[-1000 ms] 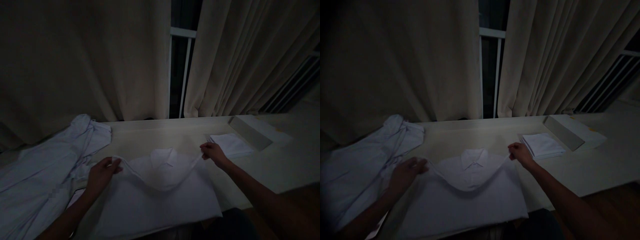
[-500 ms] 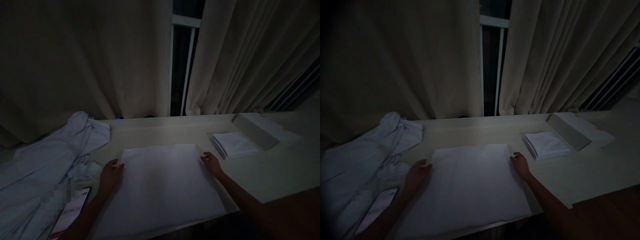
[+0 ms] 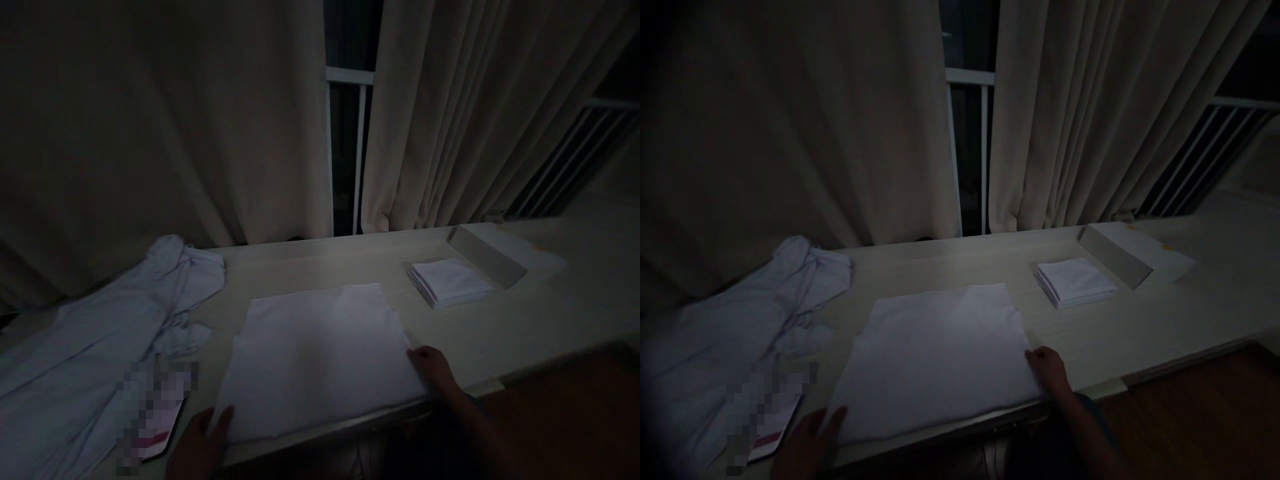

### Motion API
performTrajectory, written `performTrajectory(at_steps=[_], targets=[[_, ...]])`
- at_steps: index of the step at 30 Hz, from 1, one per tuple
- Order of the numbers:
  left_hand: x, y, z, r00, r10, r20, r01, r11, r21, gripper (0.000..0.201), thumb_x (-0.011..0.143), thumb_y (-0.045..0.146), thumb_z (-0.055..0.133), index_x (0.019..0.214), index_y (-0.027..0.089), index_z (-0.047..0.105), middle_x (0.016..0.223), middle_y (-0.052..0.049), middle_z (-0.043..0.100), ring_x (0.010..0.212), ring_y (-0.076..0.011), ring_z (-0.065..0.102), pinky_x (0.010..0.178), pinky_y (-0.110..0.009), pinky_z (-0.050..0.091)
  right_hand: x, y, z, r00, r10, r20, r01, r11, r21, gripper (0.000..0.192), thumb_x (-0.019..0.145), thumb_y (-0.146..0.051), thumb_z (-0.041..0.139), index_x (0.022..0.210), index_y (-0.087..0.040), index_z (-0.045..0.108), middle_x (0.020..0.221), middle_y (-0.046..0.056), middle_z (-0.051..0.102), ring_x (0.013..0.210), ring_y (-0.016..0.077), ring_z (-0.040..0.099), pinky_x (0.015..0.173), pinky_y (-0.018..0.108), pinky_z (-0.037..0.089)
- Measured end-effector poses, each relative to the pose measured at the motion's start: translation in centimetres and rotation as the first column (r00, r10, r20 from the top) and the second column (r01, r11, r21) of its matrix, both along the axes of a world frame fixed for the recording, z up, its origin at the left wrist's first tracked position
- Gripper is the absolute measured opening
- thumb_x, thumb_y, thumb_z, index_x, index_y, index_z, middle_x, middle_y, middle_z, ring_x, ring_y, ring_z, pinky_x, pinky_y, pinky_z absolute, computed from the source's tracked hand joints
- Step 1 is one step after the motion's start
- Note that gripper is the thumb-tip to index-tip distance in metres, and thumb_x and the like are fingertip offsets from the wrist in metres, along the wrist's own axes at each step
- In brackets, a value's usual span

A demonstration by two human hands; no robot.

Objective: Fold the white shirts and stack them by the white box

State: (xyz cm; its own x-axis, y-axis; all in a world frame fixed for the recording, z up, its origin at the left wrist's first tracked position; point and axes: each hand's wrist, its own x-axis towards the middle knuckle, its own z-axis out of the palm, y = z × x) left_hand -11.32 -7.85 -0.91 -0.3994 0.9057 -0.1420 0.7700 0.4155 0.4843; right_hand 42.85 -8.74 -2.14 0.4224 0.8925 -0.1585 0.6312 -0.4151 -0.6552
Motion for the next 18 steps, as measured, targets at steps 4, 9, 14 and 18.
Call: performTrajectory(at_steps=[4,9,14,18], targets=[[0.5,-1.6,0.4,0.999,-0.014,0.041,0.014,1.000,0.001,0.055,0.075,0.065,0.046,0.099,0.019,0.062,0.101,-0.012,0.071,0.096,-0.0308,0.067,0.086,-0.041,0.050,1.7,1.0,0.4,1.000,-0.022,0.015,0.022,0.999,0.039,0.036,0.081,-0.051,0.054,0.077,-0.019,0.070,0.081,0.009,0.073,0.077,0.0247,0.068,0.066,0.031,0.046],[2.0,-2.4,1.0,0.987,-0.090,0.134,0.094,0.995,-0.022,0.041,0.077,0.061,0.046,0.079,0.024,0.063,0.084,-0.006,0.073,0.086,-0.0278,0.068,0.077,-0.036,0.049,3.0,1.8,0.3,0.997,-0.062,0.041,0.061,0.997,0.040,0.039,0.082,-0.051,0.054,0.091,-0.016,0.070,0.088,0.012,0.074,0.082,0.0257,0.069,0.068,0.031,0.047],[1.7,-2.6,0.5,0.988,-0.087,0.125,0.094,0.994,-0.056,0.041,0.083,0.057,0.041,0.085,0.023,0.063,0.090,-0.007,0.072,0.089,-0.0285,0.067,0.078,-0.038,0.049,2.2,0.1,0.2,0.979,-0.013,0.202,0.009,1.000,0.019,0.042,0.090,-0.043,0.047,0.117,-0.013,0.059,0.093,0.013,0.072,0.087,0.0256,0.068,0.075,0.034,0.049],[3.2,-3.1,0.5,0.991,-0.066,-0.117,0.080,0.989,0.125,0.048,0.086,0.051,0.038,0.108,0.014,0.059,0.102,-0.015,0.070,0.098,-0.0307,0.065,0.087,-0.043,0.048,-2.1,-2.3,0.8,0.864,0.026,0.502,-0.154,0.964,0.216,0.042,0.096,-0.034,0.037,0.124,-0.009,0.055,0.119,0.021,0.064,0.114,0.0307,0.058,0.095,0.045,0.043]])
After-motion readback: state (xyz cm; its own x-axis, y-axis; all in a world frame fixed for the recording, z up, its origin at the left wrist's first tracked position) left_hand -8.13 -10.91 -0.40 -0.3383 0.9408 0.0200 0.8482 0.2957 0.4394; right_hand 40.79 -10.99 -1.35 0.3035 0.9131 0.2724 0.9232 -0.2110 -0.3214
